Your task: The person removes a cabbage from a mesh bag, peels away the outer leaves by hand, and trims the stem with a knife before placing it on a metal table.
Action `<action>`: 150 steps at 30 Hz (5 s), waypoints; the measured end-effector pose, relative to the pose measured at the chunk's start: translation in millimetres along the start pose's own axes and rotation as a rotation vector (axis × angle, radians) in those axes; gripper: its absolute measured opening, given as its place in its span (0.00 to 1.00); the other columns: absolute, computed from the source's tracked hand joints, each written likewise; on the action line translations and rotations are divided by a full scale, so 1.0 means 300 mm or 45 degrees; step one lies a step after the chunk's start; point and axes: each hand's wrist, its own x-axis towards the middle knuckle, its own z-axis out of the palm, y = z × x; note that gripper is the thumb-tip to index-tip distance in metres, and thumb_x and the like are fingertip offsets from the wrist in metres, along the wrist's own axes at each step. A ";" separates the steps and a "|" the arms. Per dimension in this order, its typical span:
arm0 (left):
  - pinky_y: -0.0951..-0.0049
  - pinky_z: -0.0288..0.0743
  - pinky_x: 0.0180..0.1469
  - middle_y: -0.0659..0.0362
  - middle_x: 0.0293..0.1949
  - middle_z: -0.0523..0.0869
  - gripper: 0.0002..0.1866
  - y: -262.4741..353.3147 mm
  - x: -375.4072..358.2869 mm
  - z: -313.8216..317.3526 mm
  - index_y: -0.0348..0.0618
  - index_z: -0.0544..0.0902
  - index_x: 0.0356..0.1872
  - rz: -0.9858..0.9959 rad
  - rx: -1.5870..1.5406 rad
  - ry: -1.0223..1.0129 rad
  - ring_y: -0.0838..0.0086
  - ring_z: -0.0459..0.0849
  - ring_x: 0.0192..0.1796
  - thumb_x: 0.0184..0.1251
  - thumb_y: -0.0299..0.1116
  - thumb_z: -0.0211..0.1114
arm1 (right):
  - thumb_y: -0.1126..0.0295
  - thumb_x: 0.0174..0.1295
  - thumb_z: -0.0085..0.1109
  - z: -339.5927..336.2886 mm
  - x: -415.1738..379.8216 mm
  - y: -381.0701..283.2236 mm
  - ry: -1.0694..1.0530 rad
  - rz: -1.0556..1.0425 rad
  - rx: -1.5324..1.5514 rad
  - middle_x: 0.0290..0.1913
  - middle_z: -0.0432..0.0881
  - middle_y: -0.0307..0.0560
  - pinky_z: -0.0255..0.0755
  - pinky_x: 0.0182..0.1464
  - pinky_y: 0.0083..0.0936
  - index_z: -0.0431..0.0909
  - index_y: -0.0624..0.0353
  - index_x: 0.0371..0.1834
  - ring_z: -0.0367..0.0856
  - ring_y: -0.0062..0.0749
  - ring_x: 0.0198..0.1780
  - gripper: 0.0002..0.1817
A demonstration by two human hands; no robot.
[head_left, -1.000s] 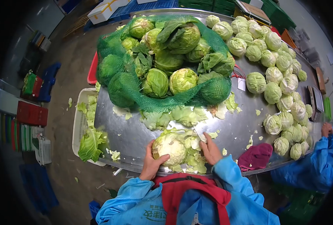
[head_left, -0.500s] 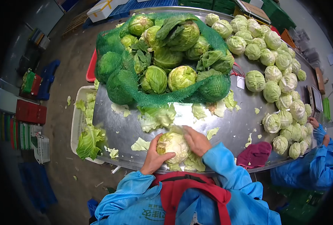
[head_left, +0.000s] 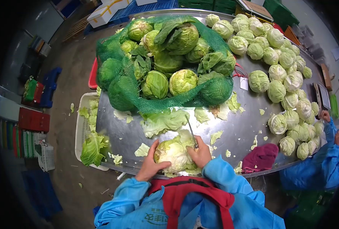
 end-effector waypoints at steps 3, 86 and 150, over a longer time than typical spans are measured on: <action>0.67 0.65 0.66 0.47 0.64 0.67 0.57 -0.042 -0.034 0.055 0.36 0.52 0.71 -0.021 -0.053 0.130 0.63 0.69 0.65 0.40 0.32 0.82 | 0.68 0.58 0.59 0.030 -0.032 0.001 0.069 -0.005 -0.213 0.29 0.81 0.65 0.74 0.37 0.43 0.68 0.55 0.60 0.82 0.60 0.32 0.25; 0.58 0.68 0.58 0.42 0.51 0.70 0.49 0.015 0.048 0.134 0.30 0.64 0.55 0.236 0.671 0.438 0.51 0.72 0.55 0.34 0.47 0.83 | 0.57 0.72 0.44 -0.031 0.062 -0.219 -0.756 -0.080 -0.726 0.70 0.57 0.72 0.65 0.66 0.38 0.55 0.53 0.74 0.66 0.63 0.66 0.29; 0.41 0.33 0.73 0.51 0.66 0.69 0.57 0.027 0.044 0.025 0.43 0.64 0.67 0.465 1.152 -0.052 0.56 0.61 0.73 0.31 0.55 0.81 | 0.50 0.56 0.65 -0.019 0.068 -0.065 -0.390 -0.031 -0.220 0.51 0.79 0.65 0.71 0.56 0.37 0.75 0.65 0.56 0.78 0.52 0.53 0.32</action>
